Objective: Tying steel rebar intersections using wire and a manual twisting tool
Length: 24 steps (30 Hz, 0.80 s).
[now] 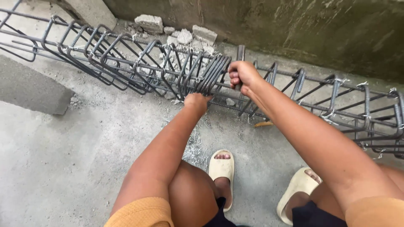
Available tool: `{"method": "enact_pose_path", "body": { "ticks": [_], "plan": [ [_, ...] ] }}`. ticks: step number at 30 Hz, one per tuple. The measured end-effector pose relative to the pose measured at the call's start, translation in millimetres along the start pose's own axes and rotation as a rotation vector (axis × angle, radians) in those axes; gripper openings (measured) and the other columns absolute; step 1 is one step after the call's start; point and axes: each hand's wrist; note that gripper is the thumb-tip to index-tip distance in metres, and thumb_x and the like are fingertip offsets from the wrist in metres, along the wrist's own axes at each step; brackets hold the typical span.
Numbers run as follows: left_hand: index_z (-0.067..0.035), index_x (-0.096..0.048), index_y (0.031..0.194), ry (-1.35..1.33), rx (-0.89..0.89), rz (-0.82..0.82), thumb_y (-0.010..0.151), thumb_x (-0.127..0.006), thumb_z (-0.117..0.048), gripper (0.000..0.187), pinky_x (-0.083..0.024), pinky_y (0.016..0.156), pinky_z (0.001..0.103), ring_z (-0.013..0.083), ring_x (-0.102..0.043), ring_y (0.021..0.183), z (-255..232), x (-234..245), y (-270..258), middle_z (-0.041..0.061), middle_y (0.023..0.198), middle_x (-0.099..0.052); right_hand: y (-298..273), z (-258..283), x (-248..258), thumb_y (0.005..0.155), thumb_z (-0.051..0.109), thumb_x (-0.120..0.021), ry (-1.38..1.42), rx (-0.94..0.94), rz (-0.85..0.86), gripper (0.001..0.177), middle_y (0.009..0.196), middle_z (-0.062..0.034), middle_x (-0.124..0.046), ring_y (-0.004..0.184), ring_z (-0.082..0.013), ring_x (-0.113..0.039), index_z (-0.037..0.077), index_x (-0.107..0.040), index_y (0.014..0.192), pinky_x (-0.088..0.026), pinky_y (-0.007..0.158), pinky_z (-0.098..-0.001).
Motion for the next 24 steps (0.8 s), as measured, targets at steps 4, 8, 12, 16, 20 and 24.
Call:
{"method": "enact_pose_path", "body": {
  "ticks": [4,8,12,16,20,24],
  "plan": [
    [-0.051,-0.047,0.148,0.02,-0.024,0.046,0.102,-0.035,-0.022,0.056,-0.062,0.069,0.051,0.0312,-0.076,0.1,-6.9,3.3,-14.1,0.005,0.107,-0.078,3.4,16.6,34.5,0.082,0.014,-0.066,-0.404,0.016,0.061,0.013,0.053,0.0033,-0.04,0.038,-0.0046,-0.045,0.01,-0.056,0.074,-0.052,0.044,-0.0342],
    [-0.043,-0.058,0.142,-0.01,0.002,0.059,0.1,-0.036,-0.025,0.05,-0.061,0.065,0.05,0.0321,-0.076,0.095,-5.3,-16.6,13.0,0.006,0.104,-0.078,13.7,52.5,54.6,0.08,0.039,-0.07,-1.217,0.195,0.127,0.048,0.037,-0.0132,-0.049,0.036,-0.0271,-0.056,0.004,-0.062,0.049,-0.049,0.049,-0.0443],
    [-0.035,-0.055,0.148,0.013,-0.021,0.06,0.103,-0.036,-0.024,0.05,-0.059,0.06,0.052,0.0357,-0.075,0.087,-10.7,2.6,-10.9,0.013,0.097,-0.076,-13.7,73.3,5.6,0.081,0.039,-0.061,-1.62,0.369,0.118,0.046,0.081,-0.0296,-0.073,0.085,-0.0498,-0.073,-0.002,-0.08,0.091,-0.056,0.076,-0.0606],
    [-0.03,-0.056,0.144,-0.022,-0.033,-0.046,0.096,-0.05,-0.016,0.05,-0.059,0.071,0.045,0.032,-0.074,0.092,-24.8,33.1,-35.8,0.014,0.11,-0.074,-38.9,89.4,-47.5,0.092,0.005,-0.052,-1.682,0.468,0.141,0.021,0.07,-0.008,-0.062,0.054,-0.0169,-0.055,0.007,-0.073,0.097,-0.047,0.044,-0.0302],
    [-0.024,-0.054,0.146,-0.014,-0.079,-0.041,0.096,-0.051,-0.017,0.05,-0.059,0.067,0.045,0.0317,-0.075,0.087,-34.2,41.5,-45.6,0.014,0.106,-0.076,-27.3,97.8,-17.8,0.096,0.006,-0.052,-1.722,0.323,0.203,0.017,0.069,-0.0088,-0.056,0.054,-0.0127,-0.052,0.002,-0.069,0.097,-0.049,0.04,-0.0255],
    [-0.023,-0.05,0.151,-0.05,-0.071,-0.017,0.096,-0.053,-0.017,0.055,-0.06,0.066,0.046,0.0325,-0.075,0.085,-33.0,42.9,-54.1,0.014,0.105,-0.076,-34.2,106.5,-20.0,0.079,0.009,-0.057,-1.924,0.33,0.171,0.021,0.073,-0.0132,-0.07,0.059,-0.0273,-0.062,0.003,-0.076,0.082,-0.051,0.053,-0.0399]
  ]
}}
Point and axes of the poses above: each hand's wrist, its own y-axis towards the middle knuckle, its own x-axis out of the back of the hand, z = x × y
